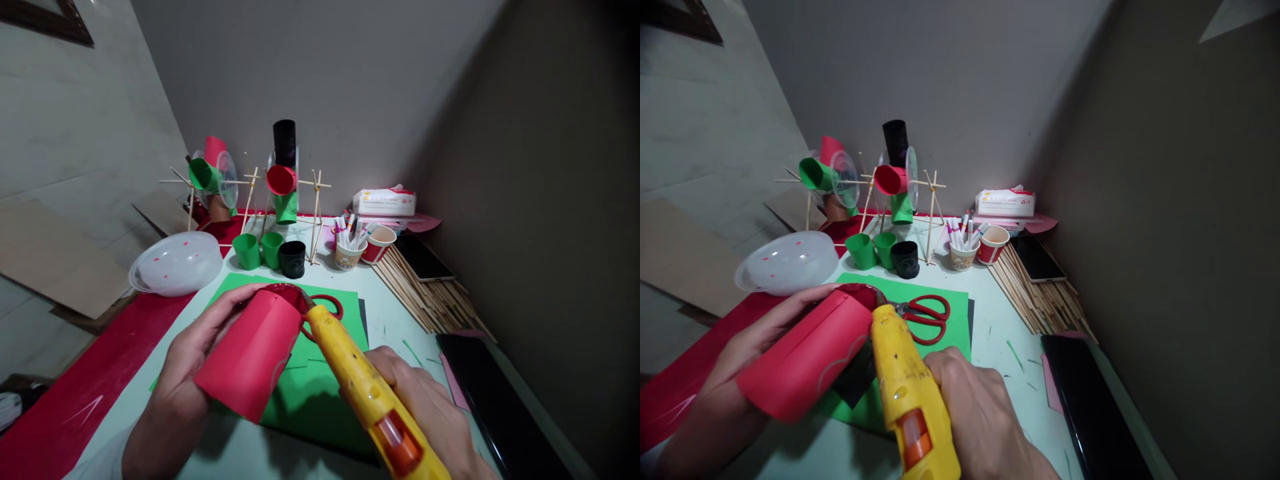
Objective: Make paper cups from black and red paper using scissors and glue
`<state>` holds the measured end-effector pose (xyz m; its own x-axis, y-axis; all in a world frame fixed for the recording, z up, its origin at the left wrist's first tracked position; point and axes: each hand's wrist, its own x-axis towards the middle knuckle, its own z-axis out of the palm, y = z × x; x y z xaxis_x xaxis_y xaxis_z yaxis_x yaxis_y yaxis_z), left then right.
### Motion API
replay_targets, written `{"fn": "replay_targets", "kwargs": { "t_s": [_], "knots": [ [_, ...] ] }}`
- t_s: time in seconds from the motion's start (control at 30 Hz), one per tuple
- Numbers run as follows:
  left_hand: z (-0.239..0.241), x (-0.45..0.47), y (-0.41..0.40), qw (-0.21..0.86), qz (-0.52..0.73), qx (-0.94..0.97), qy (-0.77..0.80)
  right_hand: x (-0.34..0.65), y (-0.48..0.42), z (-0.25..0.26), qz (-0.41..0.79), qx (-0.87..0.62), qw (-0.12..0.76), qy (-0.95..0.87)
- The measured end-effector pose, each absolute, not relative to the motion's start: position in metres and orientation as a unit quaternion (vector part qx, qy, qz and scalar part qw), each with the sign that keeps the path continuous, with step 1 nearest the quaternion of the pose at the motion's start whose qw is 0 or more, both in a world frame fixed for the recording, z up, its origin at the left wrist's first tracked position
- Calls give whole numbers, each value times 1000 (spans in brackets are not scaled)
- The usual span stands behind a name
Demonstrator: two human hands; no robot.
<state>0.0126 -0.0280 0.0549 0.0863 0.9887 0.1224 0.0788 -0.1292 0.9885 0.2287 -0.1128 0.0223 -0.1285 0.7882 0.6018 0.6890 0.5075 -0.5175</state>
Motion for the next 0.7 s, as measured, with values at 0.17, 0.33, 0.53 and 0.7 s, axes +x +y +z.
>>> {"fn": "replay_targets", "kwargs": {
  "t_s": [0.17,0.33,0.53,0.7],
  "knots": [
    [62,12,-31,481,501,551,463,229,-113,26,37,-504,426,-751],
    [61,10,-31,505,503,529,460,229,-111,24,34,-490,435,-755],
    [52,4,-25,573,475,510,432,229,-110,24,31,-482,440,-757],
    [55,6,-27,537,494,507,459,232,-113,31,33,-483,421,-767]
  ]
}}
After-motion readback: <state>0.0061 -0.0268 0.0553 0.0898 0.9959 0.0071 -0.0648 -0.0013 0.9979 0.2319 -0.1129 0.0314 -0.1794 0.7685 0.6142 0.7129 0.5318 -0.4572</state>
